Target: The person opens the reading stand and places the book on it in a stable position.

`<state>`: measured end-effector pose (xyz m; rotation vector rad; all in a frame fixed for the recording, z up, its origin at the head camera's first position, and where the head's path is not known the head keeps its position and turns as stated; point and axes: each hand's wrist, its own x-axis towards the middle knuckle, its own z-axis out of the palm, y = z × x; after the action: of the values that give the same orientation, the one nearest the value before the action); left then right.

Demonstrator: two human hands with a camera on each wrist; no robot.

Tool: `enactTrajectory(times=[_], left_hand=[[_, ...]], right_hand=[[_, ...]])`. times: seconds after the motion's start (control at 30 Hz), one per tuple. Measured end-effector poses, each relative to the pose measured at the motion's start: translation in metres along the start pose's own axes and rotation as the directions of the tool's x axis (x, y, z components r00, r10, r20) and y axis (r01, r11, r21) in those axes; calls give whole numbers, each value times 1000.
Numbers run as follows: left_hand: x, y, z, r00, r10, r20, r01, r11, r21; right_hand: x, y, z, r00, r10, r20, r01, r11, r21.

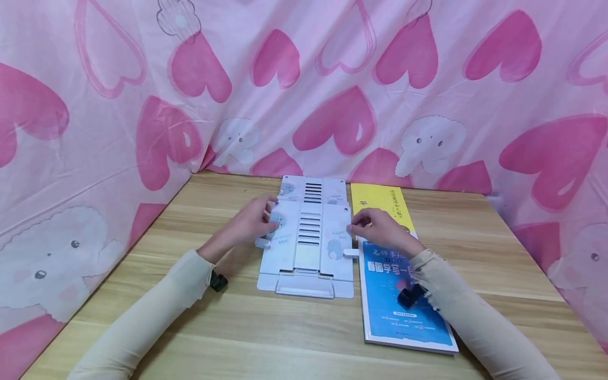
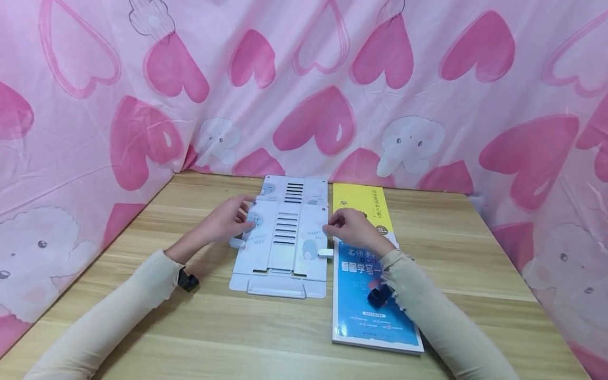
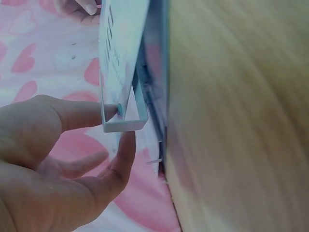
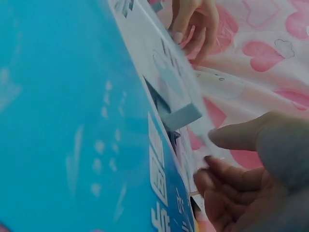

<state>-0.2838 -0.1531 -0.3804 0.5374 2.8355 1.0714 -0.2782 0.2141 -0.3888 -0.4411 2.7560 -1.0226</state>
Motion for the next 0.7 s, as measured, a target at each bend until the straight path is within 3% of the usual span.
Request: enactTrajectory(times=[0.27,0.47,0.7], left_hand=[[0,10,-12,993,64,-96,-66,998,-17],[-3,12,-22,993,90,-80,-95,994,-60],[-10,19,-41,992,110,-60,-117,984,-132]], right_hand=[[-2,-1,-5,998,-64,-6,64,986,157],[-1,1,-13,991,-128,47,114,967,227],[-5,7,-31,957,-265,122,218,928,302]])
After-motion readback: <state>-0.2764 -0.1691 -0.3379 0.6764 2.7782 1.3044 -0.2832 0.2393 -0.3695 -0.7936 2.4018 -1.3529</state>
